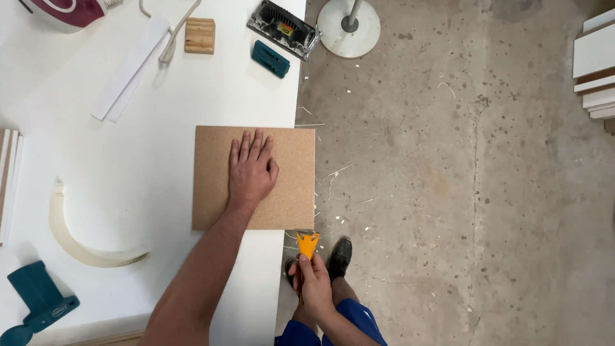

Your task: The person assembles a wooden box by sanding the edges of a board, attaching a white strip with an iron, and securing it with a staple gun. The person repeats the sanding process on the assembled box.

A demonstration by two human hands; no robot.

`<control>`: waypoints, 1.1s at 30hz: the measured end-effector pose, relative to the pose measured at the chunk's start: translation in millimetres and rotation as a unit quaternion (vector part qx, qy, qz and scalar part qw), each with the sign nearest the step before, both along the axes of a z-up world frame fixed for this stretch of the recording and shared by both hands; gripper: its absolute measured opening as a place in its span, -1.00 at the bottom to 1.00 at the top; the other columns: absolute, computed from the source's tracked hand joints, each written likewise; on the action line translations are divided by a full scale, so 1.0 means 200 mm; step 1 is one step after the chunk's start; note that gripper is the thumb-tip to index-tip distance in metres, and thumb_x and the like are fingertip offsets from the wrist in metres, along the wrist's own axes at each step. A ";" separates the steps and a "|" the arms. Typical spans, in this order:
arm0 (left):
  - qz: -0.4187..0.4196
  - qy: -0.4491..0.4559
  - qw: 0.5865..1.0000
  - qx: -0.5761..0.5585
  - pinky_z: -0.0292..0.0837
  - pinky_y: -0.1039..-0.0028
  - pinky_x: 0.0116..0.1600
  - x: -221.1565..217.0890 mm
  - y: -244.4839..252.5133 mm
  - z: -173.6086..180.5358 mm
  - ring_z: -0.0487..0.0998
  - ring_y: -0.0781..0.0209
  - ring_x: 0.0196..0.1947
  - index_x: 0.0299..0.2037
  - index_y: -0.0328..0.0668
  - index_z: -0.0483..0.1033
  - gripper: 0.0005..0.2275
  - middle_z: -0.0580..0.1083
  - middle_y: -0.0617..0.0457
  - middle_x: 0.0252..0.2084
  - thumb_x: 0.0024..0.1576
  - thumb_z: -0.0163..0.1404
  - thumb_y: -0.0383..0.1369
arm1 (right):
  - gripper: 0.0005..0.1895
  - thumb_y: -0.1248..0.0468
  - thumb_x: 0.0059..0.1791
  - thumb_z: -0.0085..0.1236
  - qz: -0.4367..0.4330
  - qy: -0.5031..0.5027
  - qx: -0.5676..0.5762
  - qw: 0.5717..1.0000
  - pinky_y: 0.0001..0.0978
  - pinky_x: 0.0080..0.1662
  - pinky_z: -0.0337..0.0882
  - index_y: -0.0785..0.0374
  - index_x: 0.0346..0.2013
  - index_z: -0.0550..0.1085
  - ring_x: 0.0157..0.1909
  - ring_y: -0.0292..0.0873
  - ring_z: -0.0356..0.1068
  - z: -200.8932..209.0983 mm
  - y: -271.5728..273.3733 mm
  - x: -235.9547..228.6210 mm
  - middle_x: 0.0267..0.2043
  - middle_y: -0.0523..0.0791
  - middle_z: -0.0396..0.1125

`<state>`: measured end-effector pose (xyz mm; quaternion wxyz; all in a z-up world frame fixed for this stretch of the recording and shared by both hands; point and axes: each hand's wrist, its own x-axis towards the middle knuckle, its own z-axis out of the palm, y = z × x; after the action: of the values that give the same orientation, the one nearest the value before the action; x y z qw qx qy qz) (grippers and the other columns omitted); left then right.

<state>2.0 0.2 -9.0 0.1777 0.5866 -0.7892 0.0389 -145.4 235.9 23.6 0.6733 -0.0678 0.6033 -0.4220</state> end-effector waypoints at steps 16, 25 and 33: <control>0.000 -0.003 1.000 -0.005 -0.04 0.00 0.52 0.00 -0.01 -0.01 0.24 -0.13 0.46 0.31 -0.10 0.48 -0.54 0.35 -0.08 0.42 0.18 -0.09 -0.26 | -0.79 0.18 0.16 -0.08 -0.016 -0.051 -0.008 0.999 -0.44 -0.74 0.01 0.21 -0.29 0.31 -0.78 -0.21 0.12 0.01 -0.21 -0.07 -0.50 -0.01 0.36; 0.004 -0.006 1.000 0.021 -0.10 0.01 0.54 0.01 -0.01 -0.02 0.18 -0.11 0.50 0.36 -0.09 0.42 -0.52 0.30 -0.06 0.45 0.20 -0.13 -0.22 | -0.79 0.16 0.16 -0.06 0.014 -0.052 0.001 0.999 -0.44 -0.72 0.01 0.22 -0.26 0.30 -0.76 -0.19 0.15 0.05 -0.45 -0.10 -0.48 -0.02 0.37; 0.044 -0.038 0.995 0.075 -0.17 0.01 0.56 -0.01 -0.01 -0.02 0.15 0.00 0.51 0.36 0.16 0.41 -0.54 0.26 0.08 0.49 0.22 -0.19 -0.18 | -0.78 0.23 0.19 -0.17 0.036 -0.002 -0.029 0.999 -0.44 -0.72 0.20 0.36 -0.14 0.34 -0.73 -0.19 0.23 0.08 -0.77 -0.12 -0.51 0.02 0.35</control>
<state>-0.7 -1.9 -12.8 0.1012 0.6305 -0.7695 0.0100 -169.9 82.3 39.2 0.6873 -0.1078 0.5866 -0.4147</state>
